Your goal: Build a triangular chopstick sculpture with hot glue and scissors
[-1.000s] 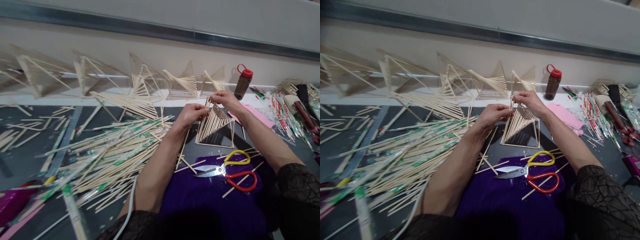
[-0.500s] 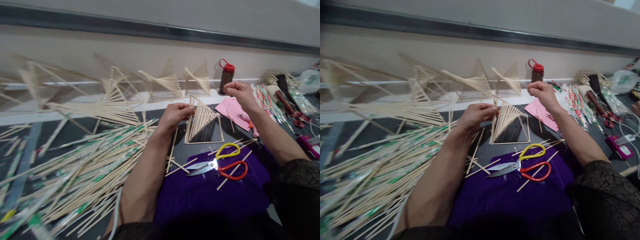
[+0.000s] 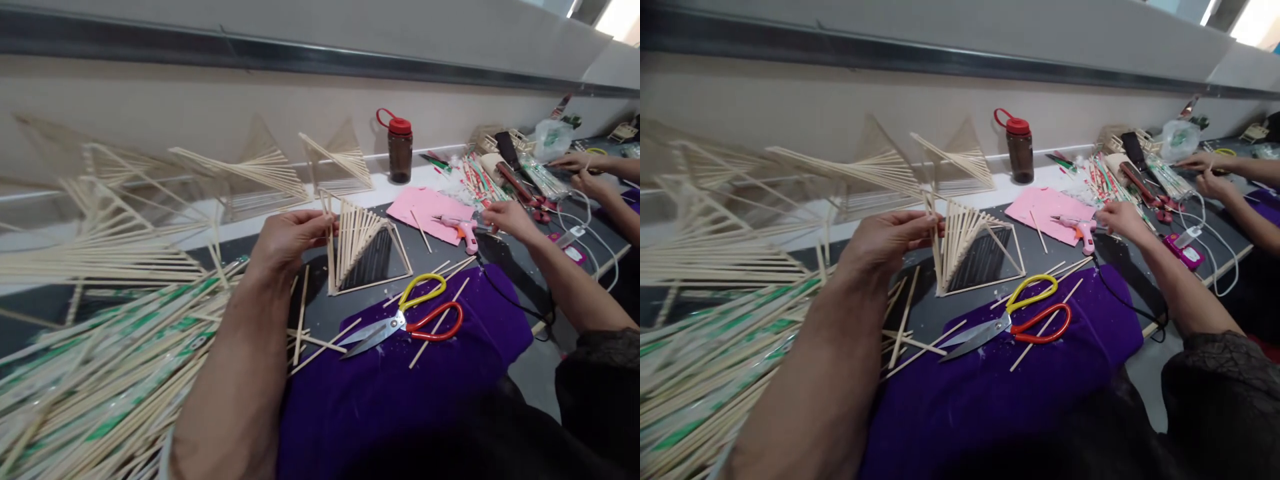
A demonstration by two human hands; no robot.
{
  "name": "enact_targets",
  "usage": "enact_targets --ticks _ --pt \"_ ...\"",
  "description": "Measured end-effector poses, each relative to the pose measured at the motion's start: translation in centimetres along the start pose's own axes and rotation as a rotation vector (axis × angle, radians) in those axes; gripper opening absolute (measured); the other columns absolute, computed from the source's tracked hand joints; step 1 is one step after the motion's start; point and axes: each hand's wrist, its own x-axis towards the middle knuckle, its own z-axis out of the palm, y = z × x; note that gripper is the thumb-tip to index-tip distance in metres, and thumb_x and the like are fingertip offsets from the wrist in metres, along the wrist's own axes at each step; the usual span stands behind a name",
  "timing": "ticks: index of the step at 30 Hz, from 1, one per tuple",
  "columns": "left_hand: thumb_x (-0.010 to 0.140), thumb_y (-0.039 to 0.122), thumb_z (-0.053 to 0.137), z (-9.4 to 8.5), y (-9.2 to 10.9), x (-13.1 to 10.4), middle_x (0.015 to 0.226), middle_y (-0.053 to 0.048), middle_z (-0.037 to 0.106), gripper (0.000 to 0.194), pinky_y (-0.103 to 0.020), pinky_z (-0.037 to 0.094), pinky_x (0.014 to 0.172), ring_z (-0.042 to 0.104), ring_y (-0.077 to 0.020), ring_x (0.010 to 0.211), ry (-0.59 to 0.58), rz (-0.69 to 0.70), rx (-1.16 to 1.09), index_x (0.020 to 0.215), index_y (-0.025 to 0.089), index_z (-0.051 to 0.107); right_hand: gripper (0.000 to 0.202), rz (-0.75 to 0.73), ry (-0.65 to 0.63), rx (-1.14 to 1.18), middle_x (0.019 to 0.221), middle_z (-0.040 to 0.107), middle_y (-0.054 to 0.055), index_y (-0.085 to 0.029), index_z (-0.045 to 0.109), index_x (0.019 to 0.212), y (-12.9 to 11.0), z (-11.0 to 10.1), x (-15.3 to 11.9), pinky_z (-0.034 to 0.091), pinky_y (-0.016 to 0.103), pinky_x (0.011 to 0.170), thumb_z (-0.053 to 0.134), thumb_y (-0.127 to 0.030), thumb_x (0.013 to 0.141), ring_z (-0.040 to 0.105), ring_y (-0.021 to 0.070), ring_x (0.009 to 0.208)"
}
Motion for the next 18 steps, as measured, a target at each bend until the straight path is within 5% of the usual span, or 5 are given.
enact_targets --ticks 2,6,11,18 --pt "0.045 0.03 0.077 0.0 -0.1 0.1 0.061 0.0 0.066 0.027 -0.026 0.044 0.061 0.057 -0.0115 0.058 -0.006 0.01 0.008 0.065 0.013 0.069 0.035 0.106 -0.143 -0.293 0.063 0.067 0.005 -0.016 0.067 0.07 0.2 1.4 -0.9 0.041 0.026 0.055 0.056 -0.048 0.082 0.06 0.0149 0.053" --pt "0.047 0.029 0.078 0.0 -0.1 0.1 0.059 0.0 0.066 0.026 -0.026 0.044 0.061 0.057 -0.0118 0.058 -0.004 0.006 0.001 0.066 0.014 0.069 0.045 0.195 -0.192 -0.572 0.058 0.065 0.006 -0.018 0.069 0.07 0.1 3.7 -0.9 0.037 0.027 0.054 0.051 -0.058 0.081 0.062 0.0181 0.061" --pt "0.055 0.022 0.077 0.0 0.0 0.0 0.06 0.001 0.066 0.016 -0.027 0.044 0.064 0.057 -0.0115 0.06 -0.024 -0.021 -0.01 0.066 0.014 0.068 0.029 0.221 -0.077 -0.473 0.057 0.065 0.006 -0.018 0.068 0.063 0.8 3.8 -0.2 0.034 0.027 0.05 0.06 -0.044 0.074 0.058 0.0178 0.058" --pt "0.058 0.022 0.079 -0.1 -0.1 0.1 0.061 0.001 0.067 0.016 -0.028 0.046 0.066 0.057 -0.0117 0.061 -0.031 -0.013 -0.01 0.068 0.014 0.068 0.032 0.149 0.076 -0.105 0.051 0.06 0.003 -0.016 0.063 0.062 1.4 2.5 -0.7 0.036 0.026 0.053 0.06 -0.046 0.074 0.053 0.0145 0.053"
